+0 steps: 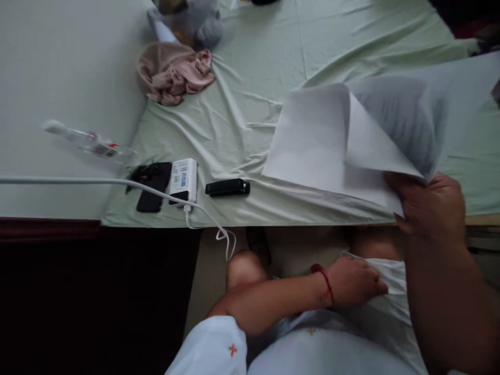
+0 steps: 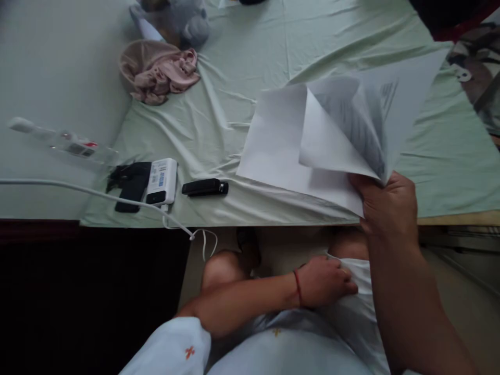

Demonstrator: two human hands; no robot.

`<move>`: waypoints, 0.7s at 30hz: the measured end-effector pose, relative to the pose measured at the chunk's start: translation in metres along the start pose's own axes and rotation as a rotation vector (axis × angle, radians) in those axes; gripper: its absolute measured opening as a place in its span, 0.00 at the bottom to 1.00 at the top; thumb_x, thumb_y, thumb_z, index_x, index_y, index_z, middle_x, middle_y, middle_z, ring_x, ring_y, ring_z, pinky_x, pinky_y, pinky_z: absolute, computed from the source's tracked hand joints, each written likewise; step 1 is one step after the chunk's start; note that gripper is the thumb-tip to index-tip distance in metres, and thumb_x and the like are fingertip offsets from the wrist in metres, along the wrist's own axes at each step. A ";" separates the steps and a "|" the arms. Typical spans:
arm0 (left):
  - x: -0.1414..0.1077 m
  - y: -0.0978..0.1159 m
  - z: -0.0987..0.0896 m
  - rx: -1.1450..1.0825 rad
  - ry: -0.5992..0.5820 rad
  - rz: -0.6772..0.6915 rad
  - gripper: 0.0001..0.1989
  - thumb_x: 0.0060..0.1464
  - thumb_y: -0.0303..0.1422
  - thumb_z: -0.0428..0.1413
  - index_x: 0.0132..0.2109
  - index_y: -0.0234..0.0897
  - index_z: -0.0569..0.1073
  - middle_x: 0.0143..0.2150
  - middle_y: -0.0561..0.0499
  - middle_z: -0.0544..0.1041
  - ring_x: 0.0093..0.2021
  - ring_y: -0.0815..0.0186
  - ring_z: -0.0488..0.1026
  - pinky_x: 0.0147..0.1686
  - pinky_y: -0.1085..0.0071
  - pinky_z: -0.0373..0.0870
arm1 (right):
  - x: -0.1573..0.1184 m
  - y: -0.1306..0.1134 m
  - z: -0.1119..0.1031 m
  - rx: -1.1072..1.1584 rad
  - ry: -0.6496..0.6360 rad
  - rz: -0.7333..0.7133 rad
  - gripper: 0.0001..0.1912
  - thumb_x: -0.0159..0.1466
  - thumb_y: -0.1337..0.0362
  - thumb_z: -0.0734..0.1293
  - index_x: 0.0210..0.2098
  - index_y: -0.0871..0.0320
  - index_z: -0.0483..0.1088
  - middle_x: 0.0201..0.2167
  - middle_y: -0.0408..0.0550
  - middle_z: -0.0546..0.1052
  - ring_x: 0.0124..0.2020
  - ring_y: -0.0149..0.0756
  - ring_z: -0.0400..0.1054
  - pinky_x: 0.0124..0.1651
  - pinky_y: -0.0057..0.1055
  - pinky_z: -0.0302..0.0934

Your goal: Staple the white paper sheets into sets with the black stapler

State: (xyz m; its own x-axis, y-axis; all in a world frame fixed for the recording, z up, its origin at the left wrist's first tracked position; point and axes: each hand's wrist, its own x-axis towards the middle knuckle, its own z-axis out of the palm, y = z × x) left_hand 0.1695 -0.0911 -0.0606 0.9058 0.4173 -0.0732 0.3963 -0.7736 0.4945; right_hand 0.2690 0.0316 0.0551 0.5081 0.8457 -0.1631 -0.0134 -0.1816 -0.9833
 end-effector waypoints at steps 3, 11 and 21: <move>0.001 -0.021 -0.020 0.045 0.122 -0.145 0.13 0.75 0.32 0.51 0.48 0.43 0.81 0.43 0.49 0.82 0.44 0.64 0.78 0.25 0.69 0.60 | -0.001 0.000 0.002 0.023 0.033 0.051 0.18 0.39 0.63 0.85 0.22 0.58 0.75 0.22 0.40 0.73 0.25 0.30 0.65 0.22 0.26 0.62; 0.014 -0.036 -0.028 -0.053 0.349 -0.528 0.15 0.76 0.40 0.50 0.49 0.45 0.82 0.44 0.50 0.84 0.37 0.64 0.82 0.22 0.66 0.54 | -0.003 0.013 0.004 0.156 0.033 0.085 0.21 0.35 0.64 0.85 0.27 0.59 0.77 0.27 0.45 0.79 0.25 0.34 0.70 0.28 0.35 0.73; -0.039 -0.069 -0.072 -0.901 0.267 -0.289 0.13 0.64 0.36 0.63 0.52 0.35 0.79 0.39 0.47 0.84 0.38 0.64 0.80 0.41 0.70 0.76 | -0.008 0.014 0.024 0.308 -0.205 0.165 0.17 0.44 0.63 0.84 0.31 0.58 0.79 0.28 0.44 0.82 0.24 0.34 0.73 0.29 0.32 0.73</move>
State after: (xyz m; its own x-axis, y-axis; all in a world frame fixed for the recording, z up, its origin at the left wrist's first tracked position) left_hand 0.0958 -0.0197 -0.0300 0.6845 0.7131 -0.1519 0.2342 -0.0178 0.9720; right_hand 0.2439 0.0343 0.0409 0.2955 0.9061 -0.3030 -0.3537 -0.1908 -0.9157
